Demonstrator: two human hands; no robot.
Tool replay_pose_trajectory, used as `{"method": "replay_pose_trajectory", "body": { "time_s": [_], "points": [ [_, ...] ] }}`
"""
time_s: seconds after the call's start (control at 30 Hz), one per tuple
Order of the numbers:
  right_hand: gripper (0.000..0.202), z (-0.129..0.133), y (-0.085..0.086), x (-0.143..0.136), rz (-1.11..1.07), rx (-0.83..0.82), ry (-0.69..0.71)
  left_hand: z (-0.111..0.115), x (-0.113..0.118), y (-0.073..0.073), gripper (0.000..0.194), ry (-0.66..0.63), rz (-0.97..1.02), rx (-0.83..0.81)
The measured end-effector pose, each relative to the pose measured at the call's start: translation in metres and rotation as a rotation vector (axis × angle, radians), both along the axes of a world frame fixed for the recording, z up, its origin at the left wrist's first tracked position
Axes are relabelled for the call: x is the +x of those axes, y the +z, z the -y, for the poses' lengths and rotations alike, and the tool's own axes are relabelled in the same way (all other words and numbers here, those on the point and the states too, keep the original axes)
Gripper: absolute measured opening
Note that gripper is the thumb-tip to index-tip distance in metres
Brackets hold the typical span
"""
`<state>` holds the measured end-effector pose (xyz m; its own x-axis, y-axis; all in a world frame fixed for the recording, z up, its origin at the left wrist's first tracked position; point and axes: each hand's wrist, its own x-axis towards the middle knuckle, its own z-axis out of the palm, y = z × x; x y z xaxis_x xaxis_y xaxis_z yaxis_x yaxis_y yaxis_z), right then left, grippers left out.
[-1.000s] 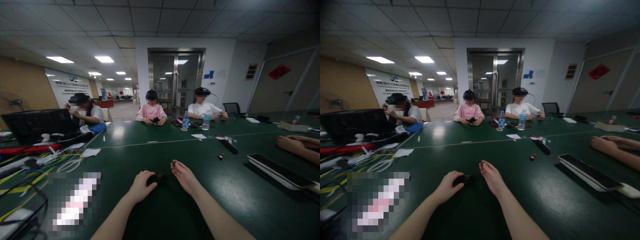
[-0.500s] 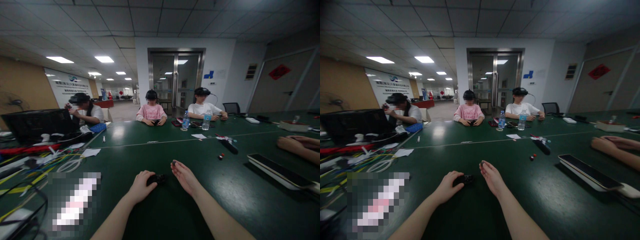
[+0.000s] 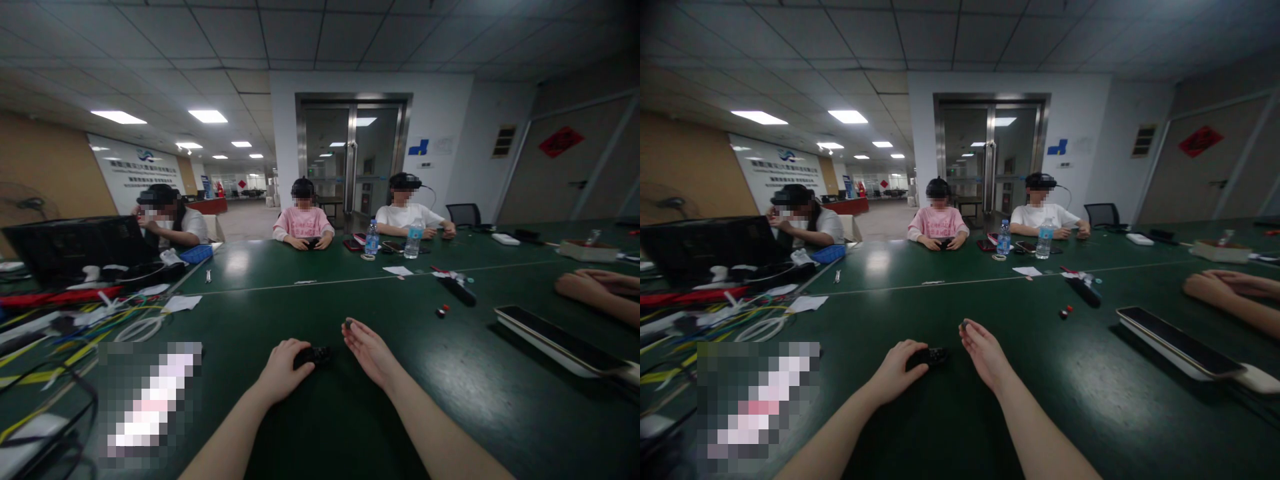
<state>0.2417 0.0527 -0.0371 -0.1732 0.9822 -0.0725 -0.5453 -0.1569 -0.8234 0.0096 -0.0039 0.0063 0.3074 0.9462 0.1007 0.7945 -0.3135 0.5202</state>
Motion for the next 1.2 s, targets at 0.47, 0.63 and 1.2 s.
{"method": "replay_pose_trajectory", "body": {
  "time_s": [0.47,0.63,1.2],
  "points": [
    [0.035,0.002,0.001,-0.002,-0.047,-0.022,-0.005,-0.003,-0.001,-0.005,0.043,-0.003,-0.032,0.021],
    [0.034,0.000,0.000,-0.001,-0.052,-0.029,-0.007,-0.002,0.000,-0.003,0.043,0.001,-0.030,0.017],
    [0.035,0.002,0.002,-0.001,-0.049,-0.031,-0.001,0.003,0.003,0.006,0.043,0.024,-0.017,-0.040]
  ]
}}
